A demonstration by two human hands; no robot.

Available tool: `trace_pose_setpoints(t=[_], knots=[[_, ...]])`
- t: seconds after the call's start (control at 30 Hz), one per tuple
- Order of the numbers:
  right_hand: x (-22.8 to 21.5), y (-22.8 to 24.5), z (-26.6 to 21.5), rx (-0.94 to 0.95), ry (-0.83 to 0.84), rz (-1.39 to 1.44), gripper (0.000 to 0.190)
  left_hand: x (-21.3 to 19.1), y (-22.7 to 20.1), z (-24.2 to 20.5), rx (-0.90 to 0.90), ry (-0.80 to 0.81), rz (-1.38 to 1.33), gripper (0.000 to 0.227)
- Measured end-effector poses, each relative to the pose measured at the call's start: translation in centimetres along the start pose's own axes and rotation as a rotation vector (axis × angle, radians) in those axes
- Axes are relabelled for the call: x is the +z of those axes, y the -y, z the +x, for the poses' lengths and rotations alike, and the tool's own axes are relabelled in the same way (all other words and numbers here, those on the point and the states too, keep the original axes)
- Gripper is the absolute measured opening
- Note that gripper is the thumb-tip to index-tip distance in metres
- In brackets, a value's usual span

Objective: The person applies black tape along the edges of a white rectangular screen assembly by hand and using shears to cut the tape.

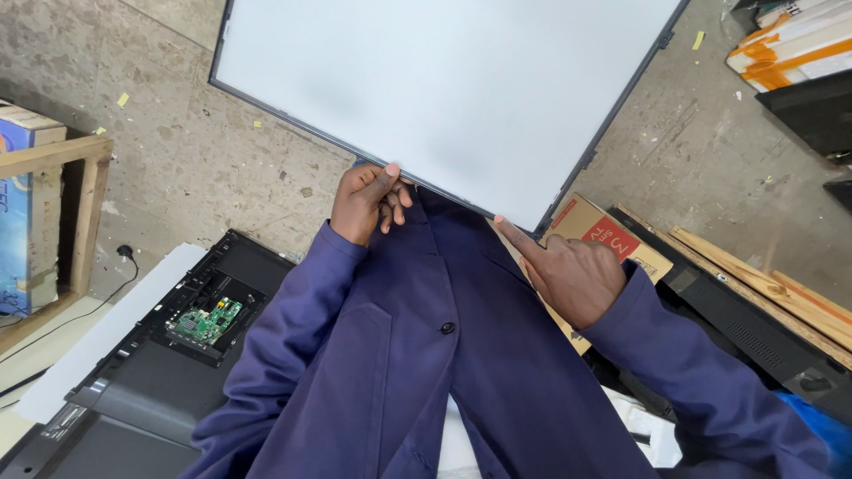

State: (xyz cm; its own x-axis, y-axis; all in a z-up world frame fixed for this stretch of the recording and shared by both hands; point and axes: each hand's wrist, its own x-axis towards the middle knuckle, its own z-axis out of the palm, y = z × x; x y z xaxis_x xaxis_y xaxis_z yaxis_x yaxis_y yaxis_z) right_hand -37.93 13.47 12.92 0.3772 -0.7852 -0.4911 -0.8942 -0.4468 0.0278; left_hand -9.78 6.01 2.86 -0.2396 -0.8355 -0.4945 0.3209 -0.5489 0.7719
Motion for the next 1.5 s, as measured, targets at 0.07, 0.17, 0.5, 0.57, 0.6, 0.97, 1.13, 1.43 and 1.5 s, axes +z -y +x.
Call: trace_pose_setpoints(t=[0.07,0.17,0.5,0.57,0.6,0.97,1.13,1.43,1.5], knots=[[0.2,0.0,0.0,-0.004,-0.02,-0.01,0.064,0.0,0.0,0.0,0.005,-0.001,0.006,0.033],[0.4,-0.2,0.0,-0.01,-0.039,-0.015,0.064,0.1,-0.2,0.0,0.008,-0.001,0.005,0.032],[0.3,-0.3,0.0,-0.01,-0.038,0.033,0.064,0.1,-0.2,-0.1,0.023,-0.004,0.026,0.033],[0.3,-0.3,-0.1,-0.009,-0.041,0.026,0.063,0.3,-0.3,-0.1,0.018,-0.009,0.013,0.033],[0.3,-0.3,-0.1,-0.007,-0.045,0.019,0.063,0.4,-0.3,-0.1,0.013,-0.013,0.0,0.032],[0.5,-0.3,0.0,-0.019,-0.051,0.037,0.061,0.5,-0.7,-0.3,0.035,-0.011,0.038,0.033],[0.8,-0.5,0.2,-0.025,-0.027,0.056,0.061,0.3,-0.5,-0.1,0.015,-0.008,0.042,0.032],[1.3,-0.7,0.3,-0.048,-0.018,0.064,0.061,0.5,-0.7,-0.6,-0.022,-0.011,0.079,0.034],[1.3,-0.7,0.3,-0.05,-0.006,0.036,0.062,0.8,-1.6,-1.2,-0.108,-0.015,0.446,0.048]])
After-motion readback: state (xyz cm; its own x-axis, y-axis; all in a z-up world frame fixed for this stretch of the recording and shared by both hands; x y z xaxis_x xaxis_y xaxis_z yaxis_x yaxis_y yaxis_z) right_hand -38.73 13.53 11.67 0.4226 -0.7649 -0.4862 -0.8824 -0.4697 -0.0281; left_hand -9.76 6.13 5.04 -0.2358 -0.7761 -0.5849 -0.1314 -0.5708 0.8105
